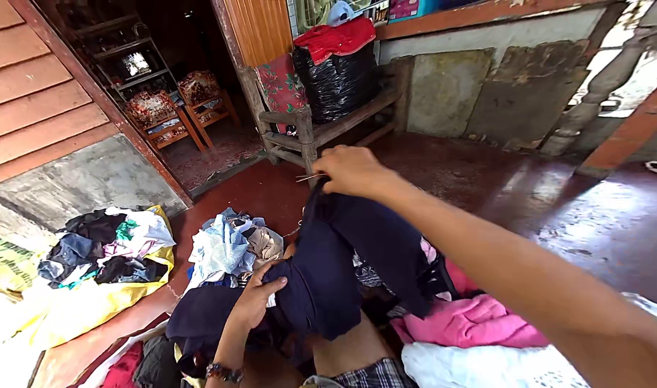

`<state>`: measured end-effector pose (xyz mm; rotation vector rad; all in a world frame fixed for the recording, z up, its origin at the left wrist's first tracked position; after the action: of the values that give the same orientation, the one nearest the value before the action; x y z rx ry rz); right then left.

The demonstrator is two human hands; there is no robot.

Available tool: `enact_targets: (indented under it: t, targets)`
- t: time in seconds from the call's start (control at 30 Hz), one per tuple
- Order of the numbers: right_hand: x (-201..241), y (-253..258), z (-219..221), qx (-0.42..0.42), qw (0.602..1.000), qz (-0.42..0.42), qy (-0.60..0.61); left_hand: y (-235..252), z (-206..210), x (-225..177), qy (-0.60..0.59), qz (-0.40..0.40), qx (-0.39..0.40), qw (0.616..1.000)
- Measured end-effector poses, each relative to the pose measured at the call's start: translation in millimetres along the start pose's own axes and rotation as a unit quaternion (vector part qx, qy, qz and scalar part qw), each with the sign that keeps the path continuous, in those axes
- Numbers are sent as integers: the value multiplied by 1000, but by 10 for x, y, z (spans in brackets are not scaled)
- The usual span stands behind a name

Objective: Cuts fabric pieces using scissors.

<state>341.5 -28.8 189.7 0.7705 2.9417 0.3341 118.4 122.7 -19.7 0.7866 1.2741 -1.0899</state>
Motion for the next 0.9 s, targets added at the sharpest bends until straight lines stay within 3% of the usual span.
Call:
enact_targets:
  t: [0.17,0.27,0.37,0.5,0.57,0.77,0.83,0.9]
  targets:
    - [245,444,845,61,998,-9,30,224,-592,917,9,-113,-134,985]
    - [338,227,1103,68,994,0,82,182,-549,1011,-70,-125,-154,978]
    - [285,-158,1483,134,983,37,122,183,-467,946,-85,-78,-103,988]
    - [174,-837,2261,373,902,105,188,163,-330,923,-71,-39,-52,995]
    - [174,-1134,2509,429,842,165,283,156,-343,952,-70,-51,-72,994]
    - [174,-1420,2845,353,693,341,528,147,-443,1015,-104,-85,-152,979]
    - [194,-1357,2679,320,700,347,536,159,-440,998,-119,-80,-148,979]
    - [167,-1195,2321,250,748,321,524,171,-431,916,-141,-72,-141,977]
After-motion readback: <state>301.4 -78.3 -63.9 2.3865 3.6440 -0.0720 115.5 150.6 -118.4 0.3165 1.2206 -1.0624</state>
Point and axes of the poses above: each hand's wrist, its own y-axis towards the middle knuckle, its own z-axis out of the palm, x = y × z, the point moved 6 cm from there along y, towards the middle knuckle, and after that the axes turned 7 degrees about -y, right-handed, at the moved point
